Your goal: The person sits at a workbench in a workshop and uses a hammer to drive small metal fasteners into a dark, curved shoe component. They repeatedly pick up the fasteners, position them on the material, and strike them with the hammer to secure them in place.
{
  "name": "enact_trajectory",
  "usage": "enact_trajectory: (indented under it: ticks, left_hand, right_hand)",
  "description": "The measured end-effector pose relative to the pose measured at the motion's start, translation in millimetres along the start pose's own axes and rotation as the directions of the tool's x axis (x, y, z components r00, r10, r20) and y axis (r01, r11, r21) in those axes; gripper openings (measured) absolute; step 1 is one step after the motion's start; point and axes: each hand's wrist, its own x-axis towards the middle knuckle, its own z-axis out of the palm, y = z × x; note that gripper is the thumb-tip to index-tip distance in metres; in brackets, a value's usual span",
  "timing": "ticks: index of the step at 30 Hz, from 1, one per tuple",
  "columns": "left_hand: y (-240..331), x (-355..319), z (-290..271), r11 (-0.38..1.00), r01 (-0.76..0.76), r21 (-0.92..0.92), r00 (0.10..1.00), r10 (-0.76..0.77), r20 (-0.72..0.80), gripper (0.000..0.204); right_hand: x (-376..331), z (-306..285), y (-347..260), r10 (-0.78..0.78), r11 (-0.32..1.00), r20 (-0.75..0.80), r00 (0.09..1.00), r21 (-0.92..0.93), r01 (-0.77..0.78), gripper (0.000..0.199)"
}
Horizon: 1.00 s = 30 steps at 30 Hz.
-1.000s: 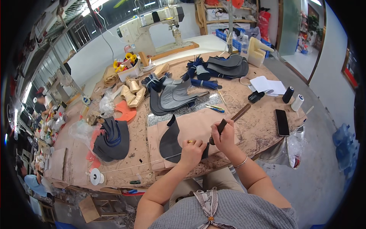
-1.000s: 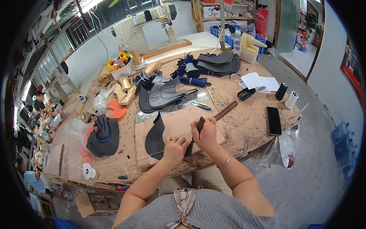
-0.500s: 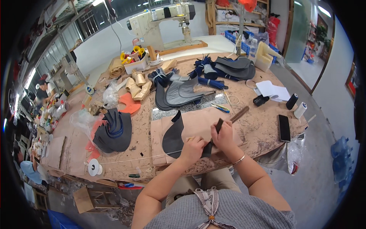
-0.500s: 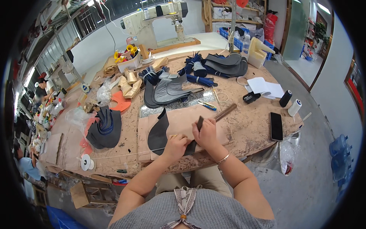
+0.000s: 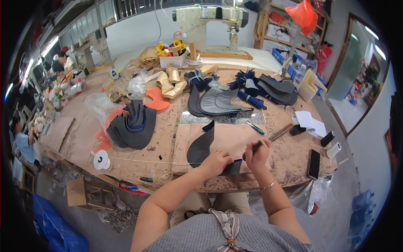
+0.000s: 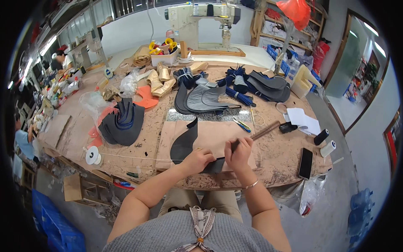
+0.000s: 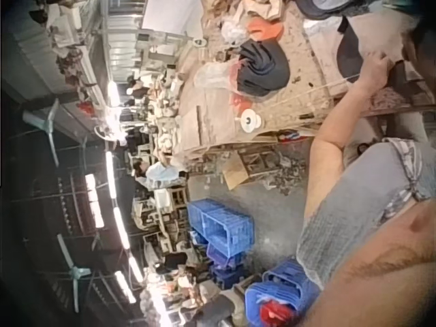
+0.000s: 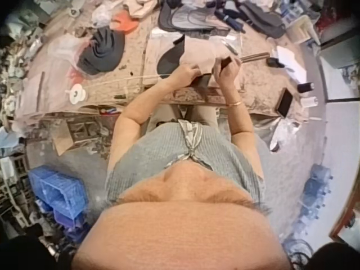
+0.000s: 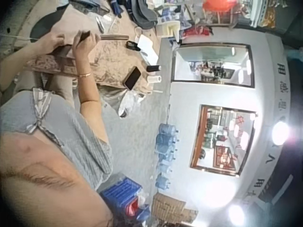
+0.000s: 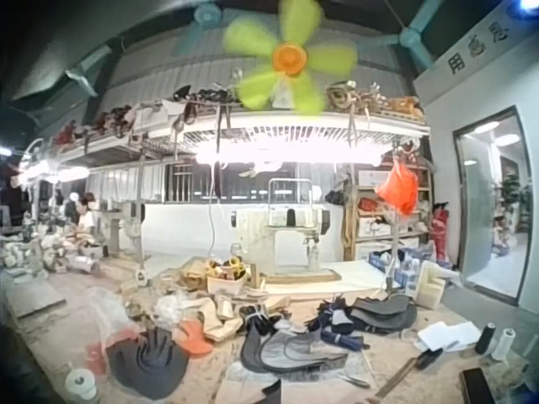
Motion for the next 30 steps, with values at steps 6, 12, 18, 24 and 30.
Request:
enact_trajectory:
  ticks: [6,12,18,24,30]
  left_hand:
    - [-3,-5,-9,0.999,-0.029,0.046,0.999,0.027,0.045,0.004]
    - [-3,-8,-9,0.993,-0.031,0.117,0.997,0.022,0.074,0.006]
    - [-1,-14,-15,0.979,-0.027,0.202,0.998,0.013,0.068,0.005]
    - [3,-14,-15,0.977,0.004,0.212,1.000,-0.008,0.018,0.004]
    - [29,11,25,0.873,0.135,0.469,0.988,-0.082,-0.133,0.006]
  right_hand:
    - [-11,17,15,0.095,0.994,0.041,0.995,0.057,-0.097,0.012]
    - [-8,24,-17,0.098,0.982,0.066,0.993,0.158,-0.108,0.008]
    - [-12,22,8,0.187,0.966,0.012,0.982,0.181,-0.186,0.008]
    - [-6,15,10,0.110,0.986,0.135,0.985,0.113,-0.125,0.011]
    - [2,23,7,0.140,0.990,-0.127,0.982,0.009,-0.140,0.016]
